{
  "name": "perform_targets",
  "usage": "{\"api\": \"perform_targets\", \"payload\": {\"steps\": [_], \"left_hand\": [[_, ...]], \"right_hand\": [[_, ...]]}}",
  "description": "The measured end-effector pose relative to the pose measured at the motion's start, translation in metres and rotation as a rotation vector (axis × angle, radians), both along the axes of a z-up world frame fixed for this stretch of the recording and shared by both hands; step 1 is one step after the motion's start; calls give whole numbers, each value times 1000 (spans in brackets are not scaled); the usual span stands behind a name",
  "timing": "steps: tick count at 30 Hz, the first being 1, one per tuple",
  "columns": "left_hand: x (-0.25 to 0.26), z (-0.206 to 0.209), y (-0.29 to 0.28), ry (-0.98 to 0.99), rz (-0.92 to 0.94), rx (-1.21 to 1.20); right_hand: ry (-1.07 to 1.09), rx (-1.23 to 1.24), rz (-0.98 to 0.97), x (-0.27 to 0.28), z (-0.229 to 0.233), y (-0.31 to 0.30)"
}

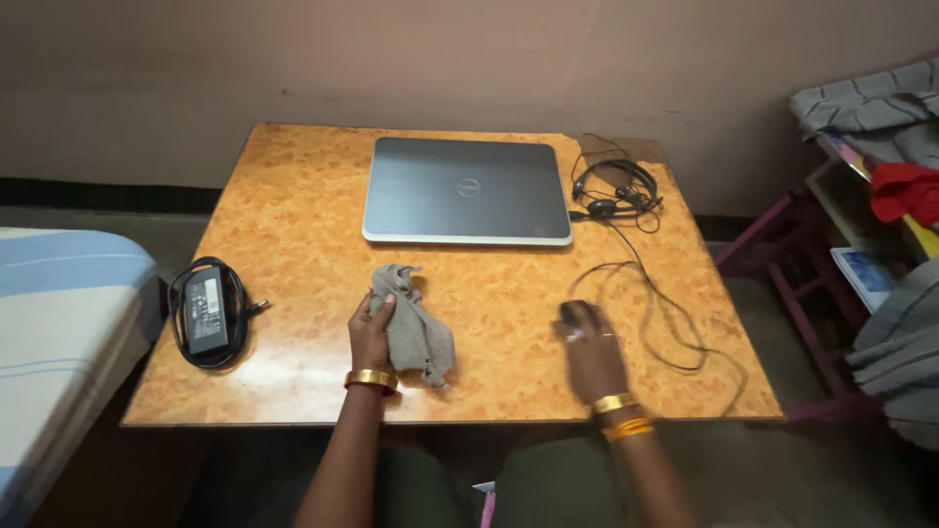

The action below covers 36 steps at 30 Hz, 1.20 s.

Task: The person wipes a wooden table with a cloth, moving a laptop, mouse, and charger aside to reach different areas. They then wipe the laptop lid, mouse, and charger before returning the items to the table.

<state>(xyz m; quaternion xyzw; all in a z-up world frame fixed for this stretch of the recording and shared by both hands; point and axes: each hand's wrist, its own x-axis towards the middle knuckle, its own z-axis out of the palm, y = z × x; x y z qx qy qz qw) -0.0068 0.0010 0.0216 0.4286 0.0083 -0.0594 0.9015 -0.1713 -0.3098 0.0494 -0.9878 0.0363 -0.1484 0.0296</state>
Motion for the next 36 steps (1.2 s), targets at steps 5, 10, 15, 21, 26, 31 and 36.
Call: {"api": "perform_targets", "payload": {"steps": [5, 10, 15, 21, 26, 31, 36], "left_hand": [[-2, 4, 3, 9, -8, 39], [-4, 9, 1, 22, -1, 26], [-17, 10, -18, -100, 120, 559], [-50, -5, -82, -661, -92, 1121], [-56, -6, -56, -366, 32, 807], [-21, 26, 65, -210, 673, 1732], [27, 51, 164, 92, 904, 1718]], "right_hand": [[-111, -139, -82, -18, -11, -97], [-170, 78, -222, -21, -13, -117], [-207, 1, -164, -8, -6, -35], [-237, 323, 258, 33, -21, 106], [-121, 313, 50, 69, -17, 131], [-178, 250, 84, 74, -26, 126], [-255, 249, 128, 77, -28, 126]]}}
